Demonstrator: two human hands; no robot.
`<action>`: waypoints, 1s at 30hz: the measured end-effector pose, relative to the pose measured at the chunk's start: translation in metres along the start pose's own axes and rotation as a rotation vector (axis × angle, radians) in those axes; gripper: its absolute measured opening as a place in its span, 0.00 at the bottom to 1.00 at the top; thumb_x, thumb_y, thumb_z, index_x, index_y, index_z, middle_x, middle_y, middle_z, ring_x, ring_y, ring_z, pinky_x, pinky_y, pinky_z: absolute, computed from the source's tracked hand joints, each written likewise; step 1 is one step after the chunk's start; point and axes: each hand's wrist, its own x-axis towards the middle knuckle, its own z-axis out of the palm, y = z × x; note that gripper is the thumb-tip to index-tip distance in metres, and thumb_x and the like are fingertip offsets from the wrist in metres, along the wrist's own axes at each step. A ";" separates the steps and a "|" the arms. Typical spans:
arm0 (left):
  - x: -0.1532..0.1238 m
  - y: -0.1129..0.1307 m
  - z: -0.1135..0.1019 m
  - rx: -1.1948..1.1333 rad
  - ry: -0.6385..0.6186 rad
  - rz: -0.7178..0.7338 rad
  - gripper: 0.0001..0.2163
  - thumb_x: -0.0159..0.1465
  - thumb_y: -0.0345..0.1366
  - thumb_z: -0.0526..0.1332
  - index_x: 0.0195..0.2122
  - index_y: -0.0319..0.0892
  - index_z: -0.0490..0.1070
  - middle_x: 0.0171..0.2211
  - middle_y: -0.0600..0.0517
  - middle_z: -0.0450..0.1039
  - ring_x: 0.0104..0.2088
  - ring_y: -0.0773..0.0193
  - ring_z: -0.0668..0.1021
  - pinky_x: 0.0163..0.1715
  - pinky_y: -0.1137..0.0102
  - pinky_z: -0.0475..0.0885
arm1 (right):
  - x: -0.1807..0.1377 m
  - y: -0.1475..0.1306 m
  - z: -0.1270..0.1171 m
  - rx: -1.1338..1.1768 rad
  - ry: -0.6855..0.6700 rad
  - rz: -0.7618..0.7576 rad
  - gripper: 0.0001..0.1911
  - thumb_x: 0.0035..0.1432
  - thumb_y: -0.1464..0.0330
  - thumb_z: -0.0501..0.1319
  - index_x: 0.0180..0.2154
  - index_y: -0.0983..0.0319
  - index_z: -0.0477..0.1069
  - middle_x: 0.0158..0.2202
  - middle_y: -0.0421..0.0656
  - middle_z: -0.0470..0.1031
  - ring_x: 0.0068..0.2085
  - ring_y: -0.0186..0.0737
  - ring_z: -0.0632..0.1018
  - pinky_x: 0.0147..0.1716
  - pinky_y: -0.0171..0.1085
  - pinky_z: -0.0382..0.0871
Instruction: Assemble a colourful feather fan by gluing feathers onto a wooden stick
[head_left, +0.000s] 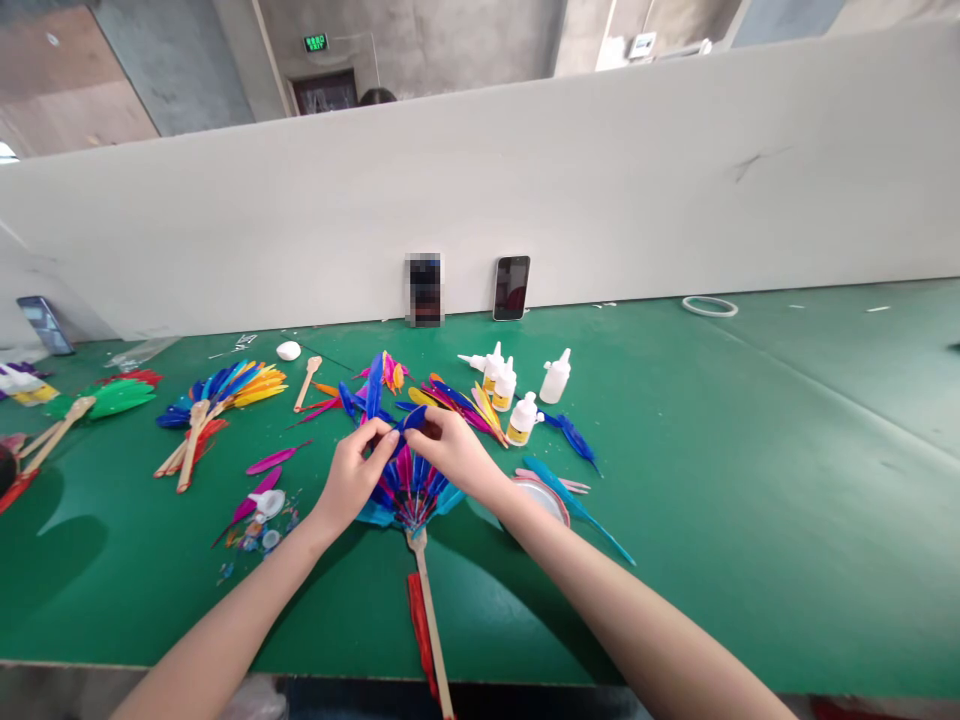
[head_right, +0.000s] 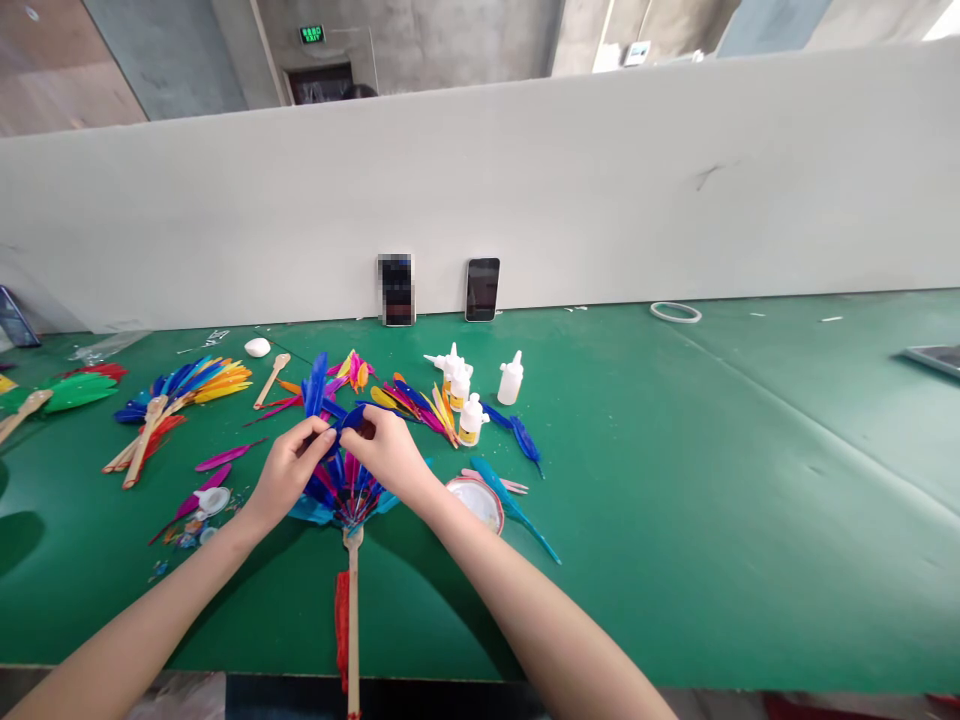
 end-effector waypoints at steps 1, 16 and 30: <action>0.000 0.000 0.000 -0.004 0.005 -0.003 0.11 0.58 0.41 0.52 0.21 0.41 0.58 0.19 0.58 0.54 0.22 0.70 0.60 0.23 0.74 0.57 | 0.000 0.000 0.000 0.000 0.007 -0.004 0.10 0.43 0.69 0.53 0.17 0.60 0.51 0.16 0.32 0.52 0.20 0.28 0.56 0.19 0.31 0.48; 0.002 0.002 -0.003 -0.056 0.063 -0.023 0.11 0.56 0.41 0.52 0.20 0.42 0.57 0.18 0.58 0.55 0.22 0.69 0.61 0.24 0.74 0.59 | 0.004 0.003 -0.007 0.130 -0.121 -0.084 0.06 0.46 0.65 0.56 0.24 0.62 0.62 0.22 0.37 0.63 0.25 0.31 0.65 0.25 0.32 0.59; 0.000 0.004 -0.001 0.022 0.004 -0.003 0.11 0.57 0.41 0.52 0.21 0.42 0.58 0.18 0.58 0.56 0.21 0.70 0.61 0.23 0.75 0.58 | 0.001 -0.001 -0.005 -0.143 0.037 -0.115 0.12 0.44 0.70 0.53 0.17 0.59 0.49 0.16 0.34 0.56 0.20 0.30 0.59 0.21 0.32 0.51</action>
